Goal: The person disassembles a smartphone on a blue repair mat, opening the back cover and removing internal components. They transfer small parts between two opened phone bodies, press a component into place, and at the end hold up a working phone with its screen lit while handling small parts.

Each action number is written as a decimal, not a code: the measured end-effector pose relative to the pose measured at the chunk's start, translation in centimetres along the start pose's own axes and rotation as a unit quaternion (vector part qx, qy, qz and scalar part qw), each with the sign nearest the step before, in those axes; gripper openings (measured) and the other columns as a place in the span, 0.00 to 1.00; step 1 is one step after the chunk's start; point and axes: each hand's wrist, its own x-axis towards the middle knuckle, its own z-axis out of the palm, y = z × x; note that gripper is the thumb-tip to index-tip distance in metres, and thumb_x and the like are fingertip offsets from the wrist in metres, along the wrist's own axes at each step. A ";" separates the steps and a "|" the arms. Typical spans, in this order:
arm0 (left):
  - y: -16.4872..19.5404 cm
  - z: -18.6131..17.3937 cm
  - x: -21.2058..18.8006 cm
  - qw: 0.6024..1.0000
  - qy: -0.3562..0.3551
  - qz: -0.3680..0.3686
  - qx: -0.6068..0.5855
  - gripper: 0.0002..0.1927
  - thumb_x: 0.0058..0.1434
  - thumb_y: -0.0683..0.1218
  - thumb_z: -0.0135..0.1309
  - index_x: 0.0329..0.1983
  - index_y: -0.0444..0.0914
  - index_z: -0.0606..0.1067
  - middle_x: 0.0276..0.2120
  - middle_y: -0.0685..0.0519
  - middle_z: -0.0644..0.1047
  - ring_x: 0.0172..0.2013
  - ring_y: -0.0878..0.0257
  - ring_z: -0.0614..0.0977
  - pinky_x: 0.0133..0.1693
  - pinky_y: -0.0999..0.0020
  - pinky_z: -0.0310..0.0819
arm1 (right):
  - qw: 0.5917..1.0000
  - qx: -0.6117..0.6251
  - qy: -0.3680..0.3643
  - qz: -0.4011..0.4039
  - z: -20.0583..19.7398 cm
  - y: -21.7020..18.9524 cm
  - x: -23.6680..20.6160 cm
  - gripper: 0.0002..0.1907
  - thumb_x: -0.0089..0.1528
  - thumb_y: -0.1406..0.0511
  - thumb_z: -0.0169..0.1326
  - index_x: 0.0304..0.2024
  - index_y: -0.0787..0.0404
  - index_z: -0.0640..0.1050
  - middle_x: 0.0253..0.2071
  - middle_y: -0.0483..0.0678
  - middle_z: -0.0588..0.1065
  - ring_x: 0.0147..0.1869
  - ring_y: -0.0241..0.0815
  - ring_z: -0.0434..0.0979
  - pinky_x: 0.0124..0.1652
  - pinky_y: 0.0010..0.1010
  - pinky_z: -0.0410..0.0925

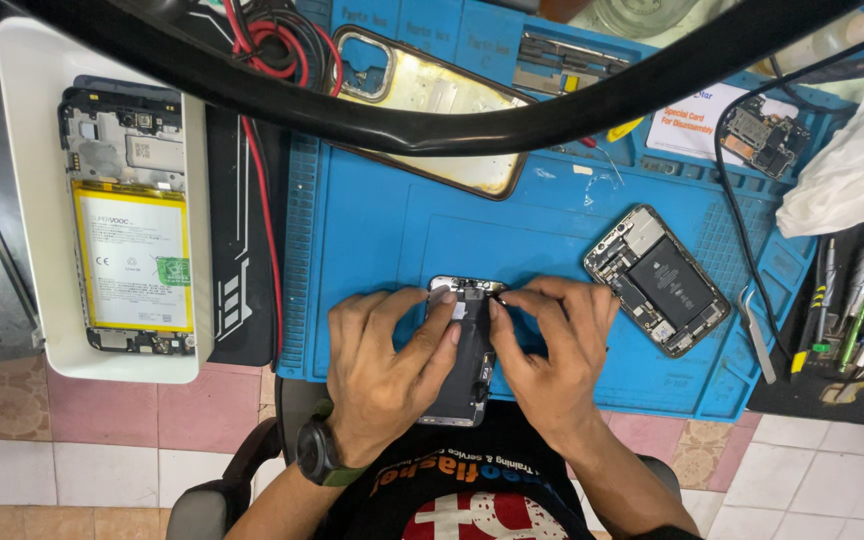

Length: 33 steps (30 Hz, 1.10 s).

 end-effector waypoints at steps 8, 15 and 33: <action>-0.1 0.0 0.1 1.000 -0.012 -0.004 0.008 0.16 0.61 0.45 0.66 0.52 0.40 0.81 0.50 0.51 0.75 0.48 0.54 0.75 0.51 0.55 0.68 | 1.000 -0.003 -0.001 0.002 0.1 -0.1 0.1 0.10 0.56 0.69 0.68 0.39 0.61 0.81 0.42 0.46 0.73 0.47 0.46 0.67 0.50 0.39 0.59; -0.2 0.3 0.0 1.000 -0.016 -0.005 0.014 0.16 0.61 0.45 0.66 0.53 0.41 0.81 0.51 0.51 0.74 0.49 0.54 0.74 0.51 0.56 0.67 | 1.000 -0.002 -0.006 -0.005 0.3 0.1 0.2 0.11 0.56 0.69 0.69 0.39 0.61 0.81 0.42 0.47 0.74 0.47 0.46 0.68 0.50 0.39 0.58; -0.6 0.3 0.5 0.999 -0.039 0.002 0.024 0.18 0.63 0.47 0.66 0.56 0.44 0.80 0.52 0.52 0.73 0.51 0.55 0.73 0.52 0.55 0.66 | 1.000 -0.008 -0.005 0.012 0.4 0.4 0.2 0.11 0.56 0.69 0.68 0.39 0.61 0.81 0.41 0.47 0.73 0.47 0.47 0.67 0.50 0.39 0.58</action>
